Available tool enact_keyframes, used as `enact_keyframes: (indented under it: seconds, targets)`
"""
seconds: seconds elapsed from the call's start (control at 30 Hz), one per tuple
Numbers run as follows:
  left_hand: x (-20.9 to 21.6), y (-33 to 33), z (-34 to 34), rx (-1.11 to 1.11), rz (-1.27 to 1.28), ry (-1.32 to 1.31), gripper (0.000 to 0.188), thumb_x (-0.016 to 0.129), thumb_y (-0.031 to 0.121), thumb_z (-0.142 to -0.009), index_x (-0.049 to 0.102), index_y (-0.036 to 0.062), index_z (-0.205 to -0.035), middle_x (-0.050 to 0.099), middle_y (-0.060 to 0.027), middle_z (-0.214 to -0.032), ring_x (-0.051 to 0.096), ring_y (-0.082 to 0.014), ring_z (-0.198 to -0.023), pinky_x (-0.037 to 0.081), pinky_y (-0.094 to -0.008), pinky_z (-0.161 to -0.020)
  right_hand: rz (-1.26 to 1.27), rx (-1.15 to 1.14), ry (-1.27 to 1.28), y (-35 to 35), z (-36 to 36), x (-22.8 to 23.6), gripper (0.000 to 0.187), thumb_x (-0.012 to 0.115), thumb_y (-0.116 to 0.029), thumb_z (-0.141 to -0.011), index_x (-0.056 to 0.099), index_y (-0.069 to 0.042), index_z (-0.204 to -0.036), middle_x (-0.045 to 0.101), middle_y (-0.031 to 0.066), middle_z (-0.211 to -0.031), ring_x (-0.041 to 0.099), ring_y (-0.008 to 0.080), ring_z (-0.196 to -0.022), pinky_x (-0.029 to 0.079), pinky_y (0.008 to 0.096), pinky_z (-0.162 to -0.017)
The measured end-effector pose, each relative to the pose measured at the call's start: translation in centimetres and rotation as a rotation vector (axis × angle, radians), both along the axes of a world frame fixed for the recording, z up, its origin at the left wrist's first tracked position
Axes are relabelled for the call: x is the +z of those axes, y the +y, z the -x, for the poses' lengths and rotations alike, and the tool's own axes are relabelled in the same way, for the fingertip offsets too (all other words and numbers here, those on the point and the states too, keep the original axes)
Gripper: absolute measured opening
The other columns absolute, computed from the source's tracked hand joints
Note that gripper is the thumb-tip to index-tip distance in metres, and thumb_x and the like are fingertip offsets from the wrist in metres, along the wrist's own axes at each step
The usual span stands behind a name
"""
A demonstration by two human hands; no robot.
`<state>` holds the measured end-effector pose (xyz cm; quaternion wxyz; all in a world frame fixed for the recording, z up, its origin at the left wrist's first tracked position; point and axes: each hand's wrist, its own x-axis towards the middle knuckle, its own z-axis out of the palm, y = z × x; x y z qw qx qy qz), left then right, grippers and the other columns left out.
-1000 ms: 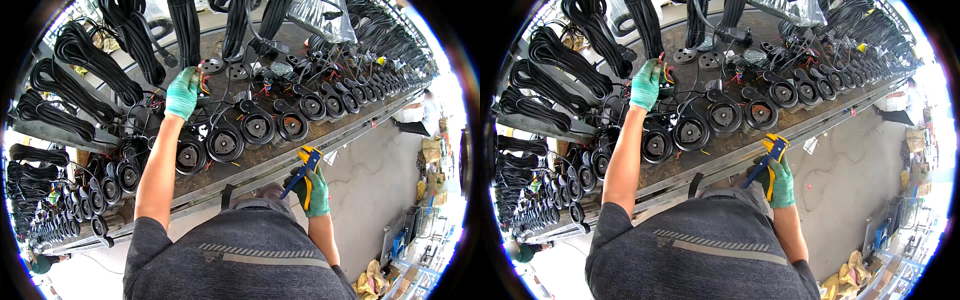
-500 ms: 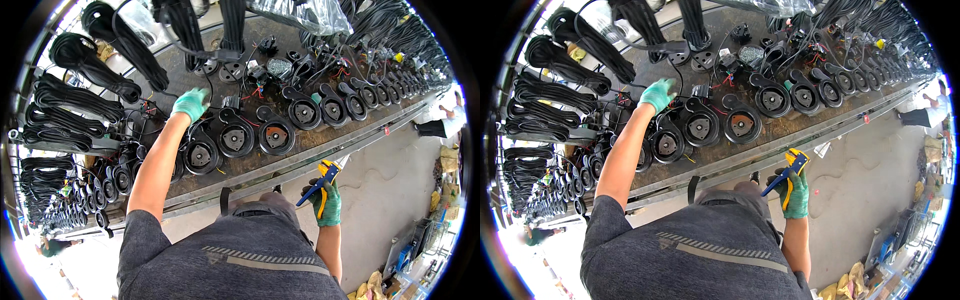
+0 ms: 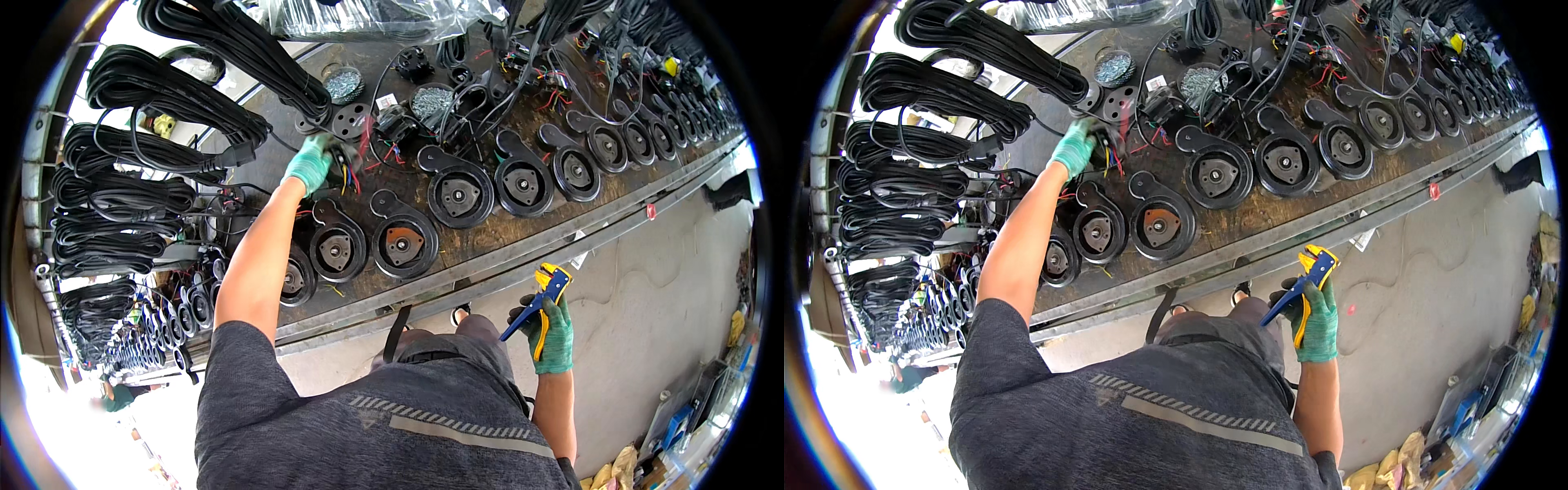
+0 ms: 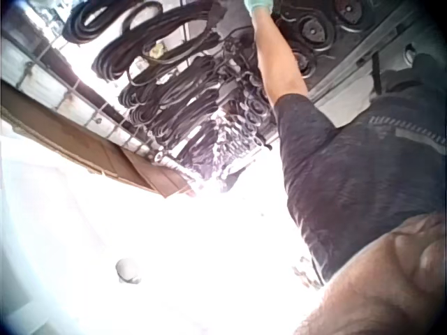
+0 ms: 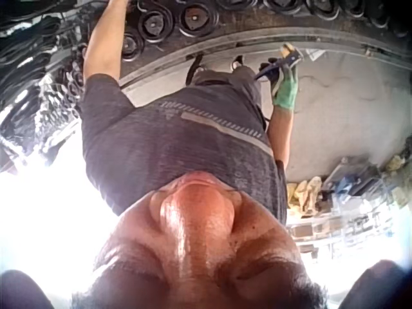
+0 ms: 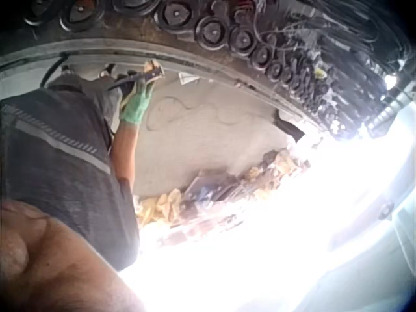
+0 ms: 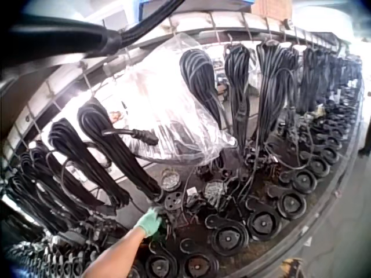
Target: The person uses a yellow and blue crimping tool to secure connectors onto the ends of wires attached to circular black components. They repeatedly pick up a wire, insert it into the tool, and crimp it, working along a long table filled with similar parts.
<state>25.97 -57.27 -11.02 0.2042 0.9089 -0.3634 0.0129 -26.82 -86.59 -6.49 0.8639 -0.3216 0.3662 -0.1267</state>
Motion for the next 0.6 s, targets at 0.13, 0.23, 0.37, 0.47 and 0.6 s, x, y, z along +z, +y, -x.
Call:
enact_keyframes:
  seconds: [0.13,0.23,0.37,0.47,0.6]
  targets:
    - [3.8,3.9,-1.0,0.134,0.169,0.049,0.034,0.047,0.000,-0.100,0.066,0.0060,-0.128,0.071,-0.0148,-0.099,0.066,-0.0260,-0.089,0.054,-0.0362,-0.088,0.061,0.074,-0.052,-0.8,-2.5,1.8,0.043,0.070,-0.023,-0.095,0.052,-0.008,-0.131,0.068,0.0142,-0.105,0.073,0.0317,-0.087,0.063,0.0469,-0.079]
    - [7.4,5.0,1.9,0.052,0.124,-0.158,0.032,0.047,0.004,-0.103,0.067,0.0082,-0.128,0.071,-0.0084,-0.093,0.064,-0.0138,-0.073,0.056,-0.0317,-0.074,0.060,0.099,-0.023,-0.7,-4.0,0.6,0.039,0.070,-0.019,-0.095,0.055,-0.006,-0.129,0.069,0.0129,-0.107,0.073,0.0295,-0.089,0.063,0.0449,-0.081]
    - [8.8,4.3,6.3,0.171,0.053,0.253,0.032,0.056,0.011,-0.101,0.065,0.0061,-0.131,0.072,-0.0162,-0.114,0.068,-0.0269,-0.099,0.053,-0.0353,-0.092,0.009,0.189,-0.137,1.2,-7.6,2.0,0.039,0.070,-0.012,-0.096,0.055,-0.002,-0.131,0.069,0.0111,-0.107,0.072,0.0247,-0.091,0.062,0.0403,-0.084]
    - [6.6,2.7,6.3,0.082,-0.097,0.348,0.040,0.061,0.016,-0.099,0.060,0.0037,-0.137,0.069,-0.0213,-0.127,0.067,-0.0352,-0.116,0.052,-0.0397,-0.099,-0.060,0.199,-0.164,3.1,-8.3,2.3,0.041,0.069,-0.009,-0.096,0.054,-0.004,-0.134,0.069,0.0085,-0.107,0.071,0.0210,-0.088,0.062,0.0363,-0.082]
    - [5.7,-1.1,4.7,-0.030,-0.404,0.464,0.049,0.062,0.028,-0.098,0.058,0.0034,-0.139,0.066,-0.0244,-0.131,0.062,-0.0409,-0.122,0.050,-0.0437,-0.103,0.008,0.138,-0.080,4.4,-6.1,1.4,0.037,0.070,-0.015,-0.094,0.057,-0.004,-0.128,0.069,0.0140,-0.109,0.073,0.0292,-0.090,0.063,0.0450,-0.083]
